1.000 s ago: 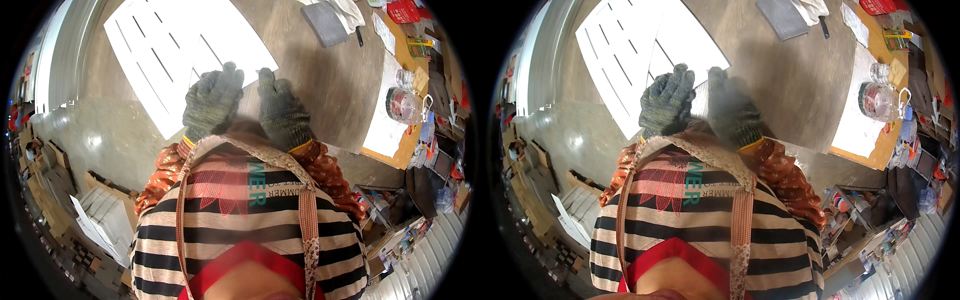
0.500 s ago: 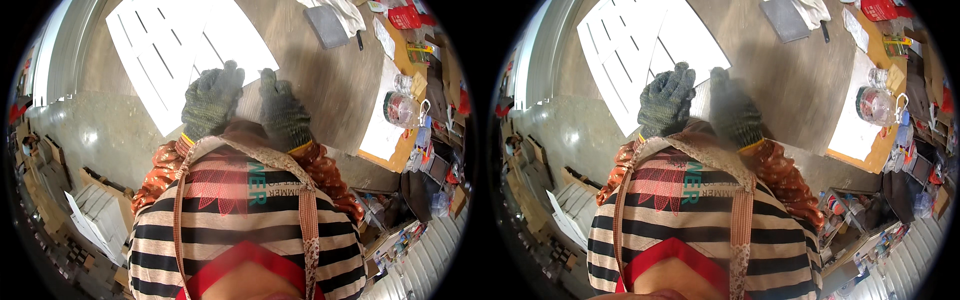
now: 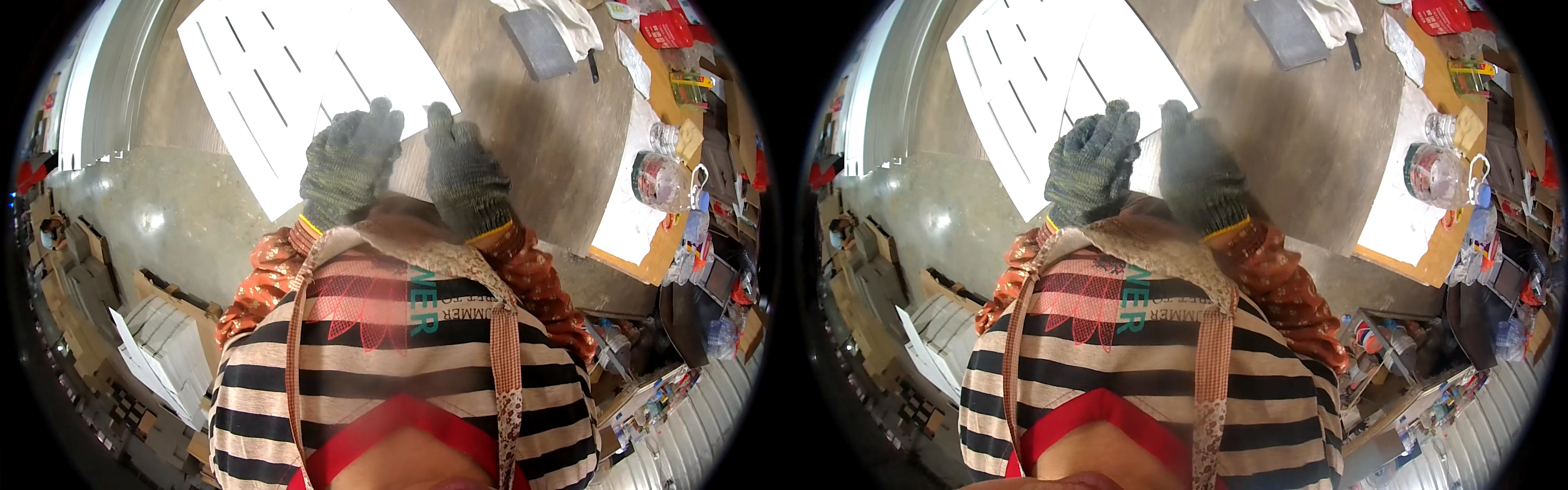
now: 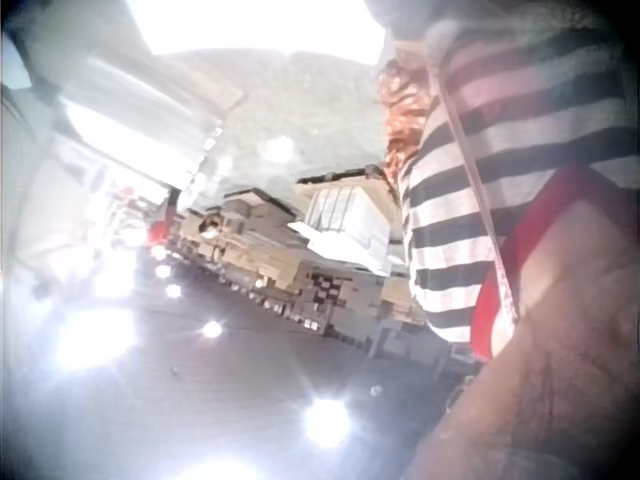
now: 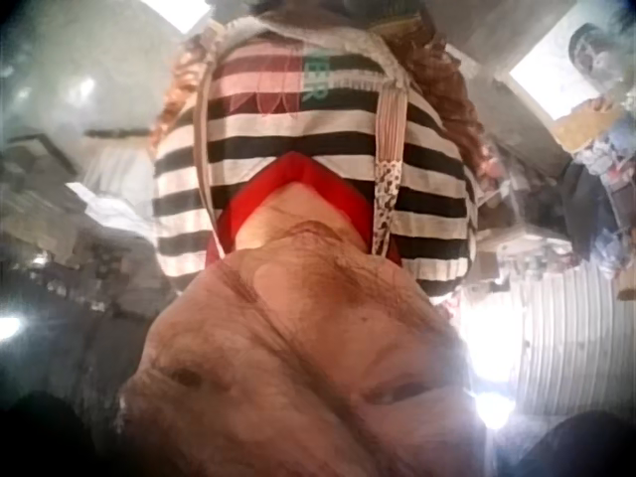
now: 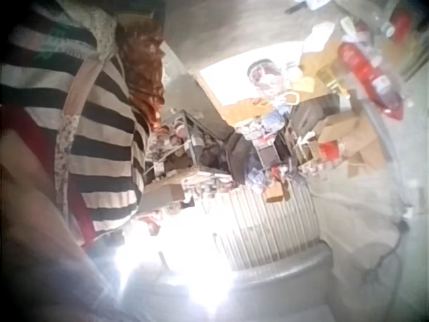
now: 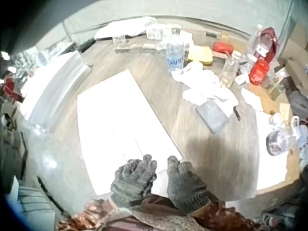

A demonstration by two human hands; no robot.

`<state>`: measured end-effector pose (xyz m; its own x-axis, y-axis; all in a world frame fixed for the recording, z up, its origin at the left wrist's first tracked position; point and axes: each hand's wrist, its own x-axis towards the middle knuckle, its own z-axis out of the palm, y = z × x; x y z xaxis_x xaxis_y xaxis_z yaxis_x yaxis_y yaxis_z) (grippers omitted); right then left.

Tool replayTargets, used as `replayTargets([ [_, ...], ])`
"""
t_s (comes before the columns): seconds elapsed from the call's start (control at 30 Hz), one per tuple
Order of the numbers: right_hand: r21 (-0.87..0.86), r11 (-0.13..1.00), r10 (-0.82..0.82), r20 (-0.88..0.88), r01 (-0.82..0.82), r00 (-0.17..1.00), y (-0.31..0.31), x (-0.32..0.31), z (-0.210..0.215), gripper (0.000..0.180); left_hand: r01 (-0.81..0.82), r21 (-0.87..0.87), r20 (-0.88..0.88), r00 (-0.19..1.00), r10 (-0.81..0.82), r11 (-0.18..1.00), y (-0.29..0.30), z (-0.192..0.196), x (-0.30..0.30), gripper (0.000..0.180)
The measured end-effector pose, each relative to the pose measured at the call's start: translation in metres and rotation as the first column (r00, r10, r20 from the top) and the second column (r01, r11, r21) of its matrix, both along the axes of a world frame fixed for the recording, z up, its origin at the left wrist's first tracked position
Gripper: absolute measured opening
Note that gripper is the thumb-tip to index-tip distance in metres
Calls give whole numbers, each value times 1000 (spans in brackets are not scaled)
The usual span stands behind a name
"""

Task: The person traces the recessed pattern on a white decorative panel by hand, picks up the panel to check the edges, and then wipes the surface with a white cloth.

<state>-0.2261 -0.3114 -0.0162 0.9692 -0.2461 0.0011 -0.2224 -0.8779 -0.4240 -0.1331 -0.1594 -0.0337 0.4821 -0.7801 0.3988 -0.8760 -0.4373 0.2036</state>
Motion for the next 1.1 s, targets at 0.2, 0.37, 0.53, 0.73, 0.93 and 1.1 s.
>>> replayTargets([
  [0.2, -10, 1000, 27, 98, -26, 995, -3, 4, 1, 32, 10, 10, 18, 1000, -10, 1000, 0, 1, 1, 50],
  [0.37, 87, 993, 69, 121, -80, 990, -6, 4, 5, 34, -43, 166, -93, 994, 59, 985, -2, 16, -7, 50],
  [0.53, -105, 992, 68, -1, -67, 998, -5, 15, 4, 39, -13, 79, -138, 990, 24, 997, 1, 18, -4, 45],
  [0.73, -119, 993, -3, 78, 12, 997, -27, 3, -7, 43, -94, -433, -55, 995, 78, 896, 73, -1, -2, 27],
  [0.93, -123, 992, 0, -155, -20, 988, -13, 10, 8, 45, -681, -237, -640, 646, 416, 693, 166, -50, -35, 40],
  [1.1, 106, 991, 113, -356, -80, 928, 9, 23, 43, 48, -557, -181, -506, 760, 409, 810, 154, -66, -42, 38],
])
